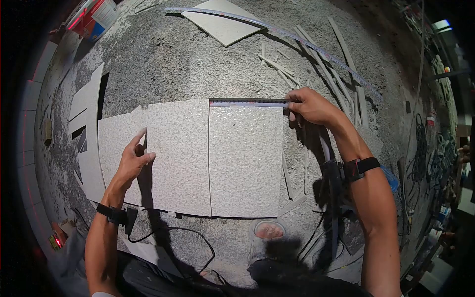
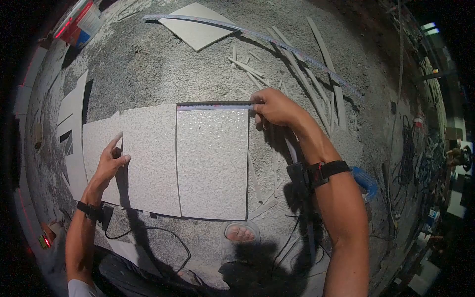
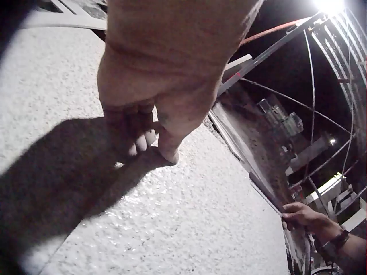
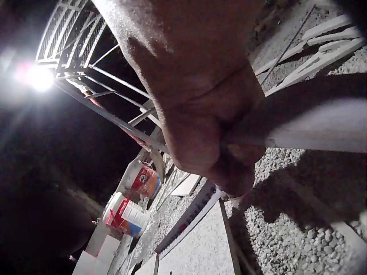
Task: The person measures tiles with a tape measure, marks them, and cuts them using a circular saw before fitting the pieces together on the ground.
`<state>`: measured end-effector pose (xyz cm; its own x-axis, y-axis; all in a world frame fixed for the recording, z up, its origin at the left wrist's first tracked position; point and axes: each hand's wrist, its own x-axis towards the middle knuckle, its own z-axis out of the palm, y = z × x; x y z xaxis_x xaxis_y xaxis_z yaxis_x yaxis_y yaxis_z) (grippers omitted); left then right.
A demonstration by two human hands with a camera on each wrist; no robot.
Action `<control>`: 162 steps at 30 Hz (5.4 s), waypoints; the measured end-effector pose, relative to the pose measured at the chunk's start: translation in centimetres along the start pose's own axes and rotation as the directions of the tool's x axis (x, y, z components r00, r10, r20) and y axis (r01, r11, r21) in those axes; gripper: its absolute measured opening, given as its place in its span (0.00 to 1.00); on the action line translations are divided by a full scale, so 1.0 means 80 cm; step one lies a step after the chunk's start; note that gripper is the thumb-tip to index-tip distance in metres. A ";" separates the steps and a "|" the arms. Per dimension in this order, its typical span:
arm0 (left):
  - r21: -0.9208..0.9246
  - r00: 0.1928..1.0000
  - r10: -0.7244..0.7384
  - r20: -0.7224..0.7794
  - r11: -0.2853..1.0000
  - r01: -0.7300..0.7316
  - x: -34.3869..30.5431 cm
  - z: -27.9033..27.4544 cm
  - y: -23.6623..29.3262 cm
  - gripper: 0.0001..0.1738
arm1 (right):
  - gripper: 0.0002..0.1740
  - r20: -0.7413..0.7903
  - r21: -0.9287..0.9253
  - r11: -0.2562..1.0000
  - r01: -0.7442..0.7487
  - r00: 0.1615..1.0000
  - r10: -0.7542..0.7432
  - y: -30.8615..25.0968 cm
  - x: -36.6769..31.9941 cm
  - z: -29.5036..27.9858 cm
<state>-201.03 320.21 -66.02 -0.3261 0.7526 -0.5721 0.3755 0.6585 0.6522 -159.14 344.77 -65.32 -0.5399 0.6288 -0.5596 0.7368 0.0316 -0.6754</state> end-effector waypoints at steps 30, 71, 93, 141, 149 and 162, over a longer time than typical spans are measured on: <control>-0.015 1.000 0.015 -0.004 1.000 -0.015 0.004 -0.003 -0.008 0.50 | 0.10 0.001 0.010 1.000 0.021 1.000 -0.021 0.006 0.003 0.001; 0.691 0.710 0.458 0.534 0.247 -0.679 -0.044 0.058 0.036 0.71 | 0.29 -0.342 0.518 0.852 -0.074 0.895 0.286 -0.105 -0.429 0.037; 0.773 0.651 0.605 0.459 0.091 -0.628 -0.028 0.073 -0.001 0.46 | 0.39 -0.774 0.055 0.914 -0.402 0.560 0.294 0.205 -0.437 -0.038; 0.880 0.684 0.653 0.325 0.056 -0.472 -0.053 0.074 0.001 0.35 | 0.19 -0.602 0.613 0.664 0.428 0.797 0.043 -0.186 -0.096 0.138; 0.868 0.715 0.596 0.365 0.058 -0.492 -0.056 0.072 0.003 0.35 | 0.19 -0.593 0.656 0.625 0.424 0.802 0.079 -0.177 -0.054 0.152; 0.867 0.712 0.598 0.367 0.057 -0.495 -0.057 0.071 0.002 0.37 | 0.06 -0.612 0.656 0.617 0.435 0.785 0.098 -0.176 -0.041 0.151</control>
<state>-194.54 316.86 -66.10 0.3107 0.9293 -0.1997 0.9351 -0.3365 -0.1113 -172.68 332.86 -59.78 -0.1031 0.9720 -0.2114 -0.0476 -0.2171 -0.9750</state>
